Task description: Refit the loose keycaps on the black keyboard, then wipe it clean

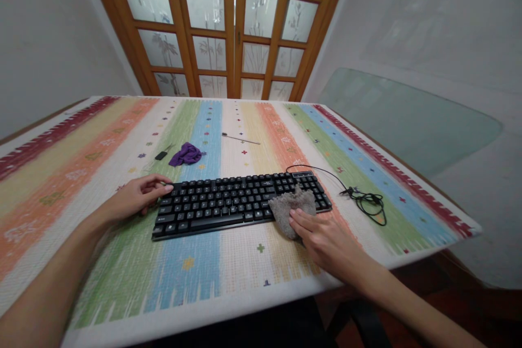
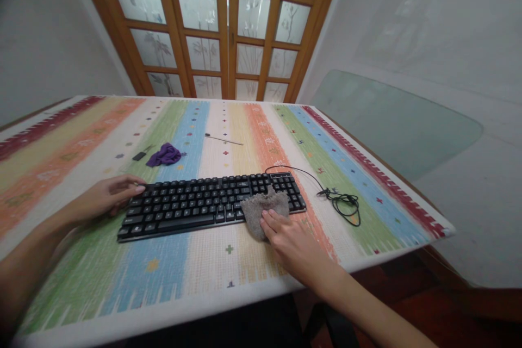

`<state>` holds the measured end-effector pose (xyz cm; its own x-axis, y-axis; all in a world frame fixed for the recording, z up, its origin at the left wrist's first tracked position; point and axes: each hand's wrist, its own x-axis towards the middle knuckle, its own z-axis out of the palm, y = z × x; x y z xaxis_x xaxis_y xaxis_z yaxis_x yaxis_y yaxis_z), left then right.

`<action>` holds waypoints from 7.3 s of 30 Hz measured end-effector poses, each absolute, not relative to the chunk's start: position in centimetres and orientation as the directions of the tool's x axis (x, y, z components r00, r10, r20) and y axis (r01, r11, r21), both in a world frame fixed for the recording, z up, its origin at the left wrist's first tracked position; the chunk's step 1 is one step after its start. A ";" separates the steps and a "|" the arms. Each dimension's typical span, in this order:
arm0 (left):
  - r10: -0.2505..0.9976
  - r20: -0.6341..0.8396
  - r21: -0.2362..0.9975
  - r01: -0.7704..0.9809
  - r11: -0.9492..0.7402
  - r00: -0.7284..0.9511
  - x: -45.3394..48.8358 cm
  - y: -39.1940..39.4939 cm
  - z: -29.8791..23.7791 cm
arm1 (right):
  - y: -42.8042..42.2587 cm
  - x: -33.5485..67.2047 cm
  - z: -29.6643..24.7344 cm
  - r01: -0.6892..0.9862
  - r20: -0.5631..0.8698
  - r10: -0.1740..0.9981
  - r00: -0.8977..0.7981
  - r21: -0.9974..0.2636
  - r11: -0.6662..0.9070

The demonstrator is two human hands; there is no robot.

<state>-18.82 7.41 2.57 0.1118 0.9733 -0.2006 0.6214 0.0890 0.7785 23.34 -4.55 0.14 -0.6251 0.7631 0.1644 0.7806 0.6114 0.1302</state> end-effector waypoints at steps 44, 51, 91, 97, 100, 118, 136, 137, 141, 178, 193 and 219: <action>0.973 -0.213 0.758 0.644 0.104 0.092 -18.6 7.2 2.8 | 6.8 33.6 3.2 0.852 0.024 0.862 -0.507 0.169 0.496; 0.971 -0.215 0.759 0.643 0.101 0.102 -19.0 7.6 2.4 | 6.0 35.4 2.9 0.866 0.062 0.875 -0.480 0.191 0.462; 0.970 -0.221 0.750 0.653 0.104 0.100 -18.6 7.4 2.8 | 3.2 33.8 0.7 0.908 0.129 0.900 -0.417 0.008 0.419; 0.970 -0.219 0.740 0.665 0.095 0.105 -18.8 7.5 2.6 | 0.8 33.0 0.1 0.915 0.198 0.893 -0.404 0.074 0.397; 0.970 -0.219 0.746 0.659 0.096 0.106 -18.7 7.4 2.7 | 0.3 33.0 0.6 0.921 0.155 0.908 -0.390 0.042 0.388; 0.974 -0.205 0.749 0.657 0.090 0.101 -18.5 7.4 2.9 | -0.8 33.3 3.7 0.958 0.233 0.945 -0.229 -0.119 0.261; 0.973 -0.213 0.740 0.665 0.100 0.091 -18.6 7.3 3.0 | -0.7 31.1 -0.1 0.962 0.207 0.950 -0.235 0.190 0.197; 0.973 -0.212 0.738 0.668 0.099 0.089 -18.5 7.3 3.0 | -1.2 30.9 -0.2 0.957 0.221 0.945 -0.241 0.215 0.194; 0.973 -0.213 0.739 0.666 0.103 0.085 -18.4 7.2 3.1 | -2.6 30.7 -0.2 0.957 0.213 0.946 -0.243 0.214 0.198; 0.974 -0.204 0.763 0.639 0.095 0.099 -18.5 7.2 3.0 | -0.2 28.8 1.1 0.979 0.192 0.969 -0.154 0.162 0.124; 0.971 -0.204 0.758 0.647 0.075 0.126 -19.0 7.6 2.4 | -0.1 29.0 0.6 0.985 0.206 0.971 -0.124 0.141 0.096; 0.970 -0.215 0.752 0.653 0.089 0.116 -18.6 7.4 2.9 | -3.7 29.4 2.7 0.987 0.330 0.937 -0.115 -0.066 0.145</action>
<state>-18.57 7.36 2.95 0.1156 0.9698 -0.2149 0.6534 0.0887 0.7518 29.39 -3.70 2.71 -0.1153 0.9369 0.3300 0.9872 0.1448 -0.0661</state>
